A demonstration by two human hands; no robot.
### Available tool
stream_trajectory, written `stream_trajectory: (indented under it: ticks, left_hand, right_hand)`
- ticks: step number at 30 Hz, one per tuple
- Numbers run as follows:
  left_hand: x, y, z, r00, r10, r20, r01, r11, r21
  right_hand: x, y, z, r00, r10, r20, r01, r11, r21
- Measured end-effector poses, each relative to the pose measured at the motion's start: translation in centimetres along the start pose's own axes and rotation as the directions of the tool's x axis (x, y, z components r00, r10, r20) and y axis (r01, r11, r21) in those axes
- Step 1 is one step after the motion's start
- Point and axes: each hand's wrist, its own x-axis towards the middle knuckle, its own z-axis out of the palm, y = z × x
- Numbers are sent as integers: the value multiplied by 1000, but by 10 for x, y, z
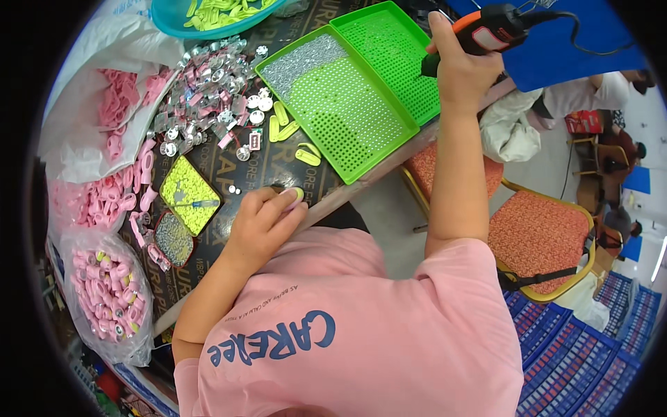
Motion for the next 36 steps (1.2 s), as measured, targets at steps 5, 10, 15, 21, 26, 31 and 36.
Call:
stream_trajectory:
  ticks: [5,10,15,21,26,31,36]
  left_hand:
    - [4,1,-4,990,79,118,-79,997,-1]
    - [1,6,-13,969,113,218,-110,994,-28]
    - [-6,9,-11,970,101,220,-93,995,-47]
    - [-6,7,-11,973,96,210,-89,995,-41]
    - [-8,6,-11,971,121,204,-116,993,-34]
    - [-13,9,-13,976,100,196,-93,995,-43]
    - [-17,9,-9,982,101,160,-94,994,-54]
  right_hand:
    - [11,25,8,996,90,-20,-81,962,260]
    - [22,35,27,998,57,-9,-53,970,236]
    - [26,36,37,999,17,40,-23,988,151]
    - [26,35,39,997,17,78,-23,997,75]
    - [25,35,39,995,-36,90,31,998,55]
    - [24,25,43,998,-5,67,-8,981,194]
    - [25,-9,26,972,111,205,-202,840,503]
